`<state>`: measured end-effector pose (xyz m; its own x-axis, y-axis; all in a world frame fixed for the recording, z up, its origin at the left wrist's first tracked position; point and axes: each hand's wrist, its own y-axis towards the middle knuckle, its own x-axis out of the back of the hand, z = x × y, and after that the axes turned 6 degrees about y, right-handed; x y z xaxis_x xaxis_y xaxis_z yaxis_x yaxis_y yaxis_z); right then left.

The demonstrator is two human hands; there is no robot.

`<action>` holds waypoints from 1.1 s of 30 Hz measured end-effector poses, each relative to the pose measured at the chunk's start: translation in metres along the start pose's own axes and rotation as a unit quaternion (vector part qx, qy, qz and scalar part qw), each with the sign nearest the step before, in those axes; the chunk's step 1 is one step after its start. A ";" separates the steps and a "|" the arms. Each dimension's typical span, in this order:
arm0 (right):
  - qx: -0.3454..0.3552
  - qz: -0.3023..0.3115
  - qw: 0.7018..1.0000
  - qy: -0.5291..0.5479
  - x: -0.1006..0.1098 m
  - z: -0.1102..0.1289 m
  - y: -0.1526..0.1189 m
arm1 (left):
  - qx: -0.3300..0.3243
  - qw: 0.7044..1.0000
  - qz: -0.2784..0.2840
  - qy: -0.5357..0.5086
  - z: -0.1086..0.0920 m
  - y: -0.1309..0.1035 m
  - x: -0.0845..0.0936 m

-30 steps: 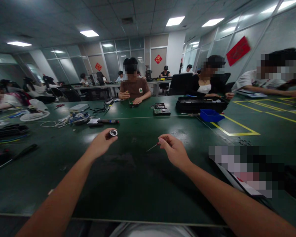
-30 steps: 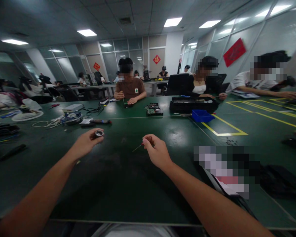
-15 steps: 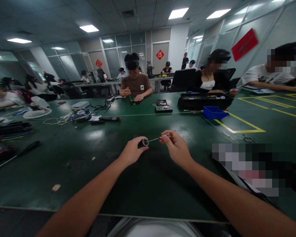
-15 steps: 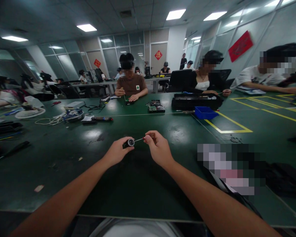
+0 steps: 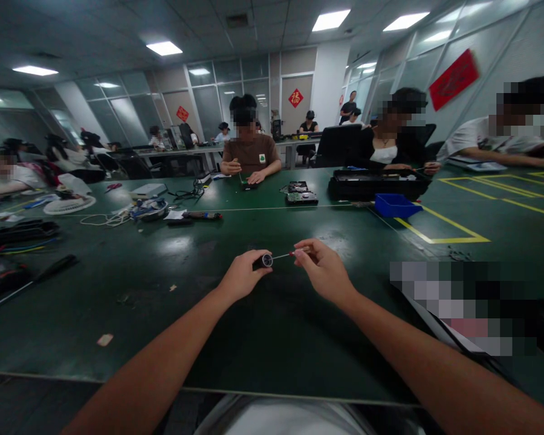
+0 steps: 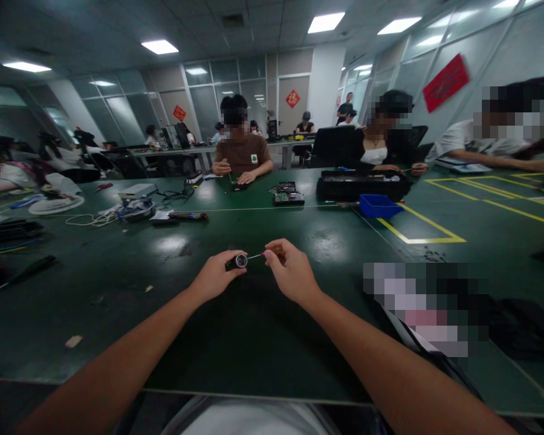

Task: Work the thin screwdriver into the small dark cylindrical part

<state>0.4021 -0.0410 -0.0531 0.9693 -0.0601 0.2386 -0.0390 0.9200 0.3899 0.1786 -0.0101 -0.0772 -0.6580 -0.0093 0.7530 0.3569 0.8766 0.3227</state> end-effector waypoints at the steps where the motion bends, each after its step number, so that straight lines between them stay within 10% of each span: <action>1: 0.006 0.006 1.000 -0.006 0.000 0.001 0.000 | 0.000 1.000 0.000 0.006 -0.001 0.000 0.000; 17: -0.003 -0.021 0.998 -0.054 -0.004 -0.002 -0.001 | -0.018 0.999 0.030 0.037 -0.006 -0.001 -0.004; 23: -0.043 -0.060 0.990 0.120 -0.009 -0.012 0.006 | -0.004 1.000 -0.005 0.025 -0.008 0.000 -0.001; 27: -0.170 -0.098 0.934 0.300 -0.010 -0.023 0.014 | -0.034 0.999 -0.006 0.036 -0.012 0.002 0.004; 33: -0.123 -0.134 0.951 0.249 -0.007 -0.025 0.016 | -0.043 0.997 0.017 0.062 -0.010 0.003 0.002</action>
<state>0.4009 -0.0162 -0.0711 0.9334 -0.1715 -0.3153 0.2251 0.9639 0.1422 0.1849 -0.0125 -0.0697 -0.5590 -0.0449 0.8279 0.4364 0.8331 0.3399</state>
